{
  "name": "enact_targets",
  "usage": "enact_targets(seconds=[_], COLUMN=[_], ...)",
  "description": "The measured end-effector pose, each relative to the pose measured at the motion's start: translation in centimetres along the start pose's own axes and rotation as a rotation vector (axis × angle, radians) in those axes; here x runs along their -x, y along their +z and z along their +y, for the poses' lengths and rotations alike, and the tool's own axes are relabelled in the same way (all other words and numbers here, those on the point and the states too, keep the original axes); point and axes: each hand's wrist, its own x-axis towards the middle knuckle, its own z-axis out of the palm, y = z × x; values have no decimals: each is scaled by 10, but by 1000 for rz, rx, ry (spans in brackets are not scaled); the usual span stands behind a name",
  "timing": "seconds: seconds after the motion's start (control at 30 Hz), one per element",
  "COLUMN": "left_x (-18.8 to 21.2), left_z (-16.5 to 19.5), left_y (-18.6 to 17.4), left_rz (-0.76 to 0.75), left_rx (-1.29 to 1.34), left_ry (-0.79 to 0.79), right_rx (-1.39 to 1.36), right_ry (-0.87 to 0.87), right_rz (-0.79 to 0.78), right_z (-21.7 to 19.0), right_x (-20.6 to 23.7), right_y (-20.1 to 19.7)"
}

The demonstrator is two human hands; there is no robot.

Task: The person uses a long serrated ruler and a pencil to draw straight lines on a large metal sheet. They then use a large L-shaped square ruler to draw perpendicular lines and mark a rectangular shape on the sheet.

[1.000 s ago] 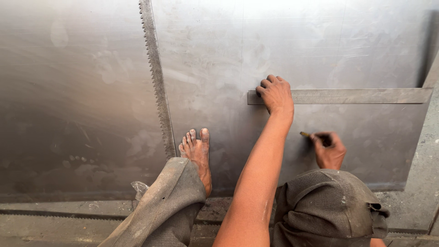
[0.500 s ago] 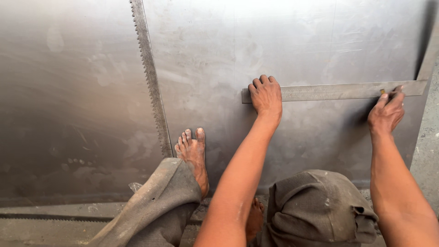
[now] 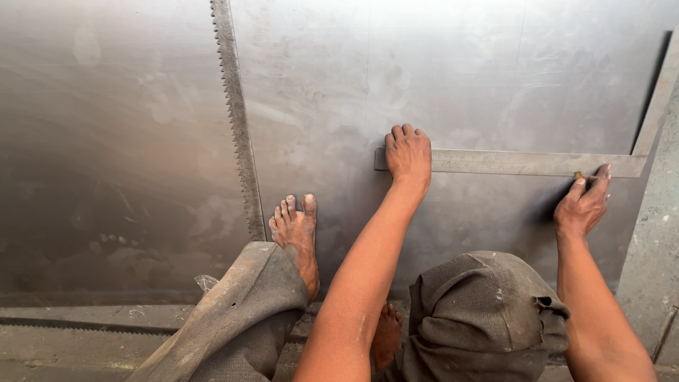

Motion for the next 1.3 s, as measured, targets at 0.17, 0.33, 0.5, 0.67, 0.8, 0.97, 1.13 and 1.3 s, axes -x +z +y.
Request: enact_targets(seconds=[0.17, 0.33, 0.5, 0.67, 0.8, 0.97, 1.13, 1.3], left_x=[4, 15, 13, 10, 8, 17, 16, 14], left_z=[-22, -43, -35, -38, -42, -21, 4, 6], left_y=[18, 2, -30, -27, -6, 14, 7, -12], left_rz=[114, 14, -182, -181, -194, 296, 62, -22], left_rx=[95, -7, 17, 53, -15, 109, 6, 66], left_ry=[88, 270, 188, 190, 167, 67, -147, -186], right_rx=[382, 45, -27, -25, 44, 117, 4, 41], right_ry=[-197, 47, 243, 151, 186, 40, 162, 79], right_rz=[92, 157, 149, 217, 211, 193, 143, 167], right_z=[-12, -33, -64, -60, -34, -18, -21, -11], right_x=[3, 0, 0, 2, 2, 6, 10, 10], right_y=[2, -6, -11, -5, 9, 27, 27, 33])
